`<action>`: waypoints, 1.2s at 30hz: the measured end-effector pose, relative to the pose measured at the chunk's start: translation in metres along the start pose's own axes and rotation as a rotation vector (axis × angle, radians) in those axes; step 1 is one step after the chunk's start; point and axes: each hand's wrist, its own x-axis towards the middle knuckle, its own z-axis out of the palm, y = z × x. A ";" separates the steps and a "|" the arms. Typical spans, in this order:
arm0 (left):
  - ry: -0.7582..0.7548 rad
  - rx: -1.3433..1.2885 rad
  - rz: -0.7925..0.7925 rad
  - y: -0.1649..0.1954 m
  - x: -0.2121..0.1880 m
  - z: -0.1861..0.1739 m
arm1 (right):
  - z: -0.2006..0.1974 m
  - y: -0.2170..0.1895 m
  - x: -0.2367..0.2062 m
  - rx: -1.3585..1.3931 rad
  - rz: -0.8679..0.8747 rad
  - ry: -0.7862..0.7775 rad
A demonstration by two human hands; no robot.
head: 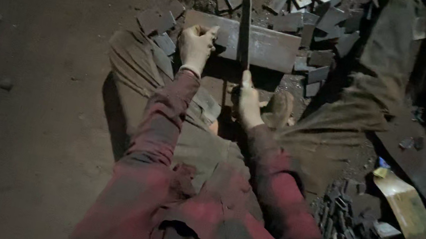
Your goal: The person sits on the ground and uses a long metal rod to move and gather small metal blocks from a pile on the dirt floor, picking up individual pieces by hand and setting them onto a larger metal plate in front of them, continuing through the pile.
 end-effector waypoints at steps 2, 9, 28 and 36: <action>0.030 0.140 -0.091 0.000 -0.002 0.003 | 0.002 -0.003 -0.001 -0.038 -0.152 -0.012; -0.258 0.271 0.147 0.003 -0.002 0.002 | 0.008 0.003 0.009 -0.561 -0.488 0.150; -0.017 0.539 0.357 0.009 -0.012 0.002 | 0.020 -0.007 0.020 -0.572 -0.927 0.253; 0.055 0.527 0.297 0.006 -0.003 -0.005 | -0.001 -0.047 0.012 -0.039 -1.065 -0.035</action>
